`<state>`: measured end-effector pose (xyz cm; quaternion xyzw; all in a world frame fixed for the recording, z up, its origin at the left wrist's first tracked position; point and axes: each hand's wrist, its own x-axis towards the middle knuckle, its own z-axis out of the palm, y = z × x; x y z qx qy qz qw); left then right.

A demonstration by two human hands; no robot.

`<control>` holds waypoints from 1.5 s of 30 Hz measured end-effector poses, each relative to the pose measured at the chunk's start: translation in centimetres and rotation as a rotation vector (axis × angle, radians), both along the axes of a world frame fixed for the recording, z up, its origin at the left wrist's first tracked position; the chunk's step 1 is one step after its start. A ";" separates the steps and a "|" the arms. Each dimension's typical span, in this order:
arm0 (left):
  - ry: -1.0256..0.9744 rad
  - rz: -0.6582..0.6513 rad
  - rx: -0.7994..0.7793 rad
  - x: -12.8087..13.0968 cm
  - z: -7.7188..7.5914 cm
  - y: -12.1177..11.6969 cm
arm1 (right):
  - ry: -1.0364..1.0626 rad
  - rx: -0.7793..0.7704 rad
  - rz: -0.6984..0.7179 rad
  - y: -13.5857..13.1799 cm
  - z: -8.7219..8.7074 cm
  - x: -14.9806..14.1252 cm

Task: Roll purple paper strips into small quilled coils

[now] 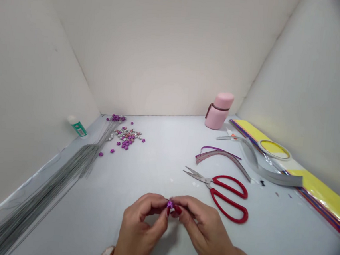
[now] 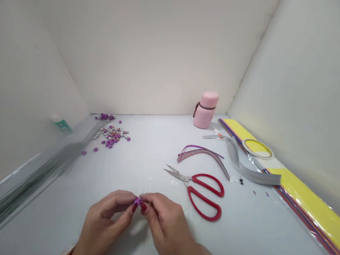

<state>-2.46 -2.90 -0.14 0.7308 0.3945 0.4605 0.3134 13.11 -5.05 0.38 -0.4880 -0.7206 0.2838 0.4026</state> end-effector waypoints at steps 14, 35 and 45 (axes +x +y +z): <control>-0.084 -0.072 -0.177 -0.3 -0.1 -0.1 | 0.027 -0.004 0.031 0.4 0.0 0.4; 0.082 -0.036 0.111 -0.2 0.5 -0.1 | 0.008 -0.061 0.121 0.0 0.6 0.8; 0.102 0.027 0.200 0.2 0.1 -0.3 | -0.130 0.234 0.022 -0.4 -0.9 -0.2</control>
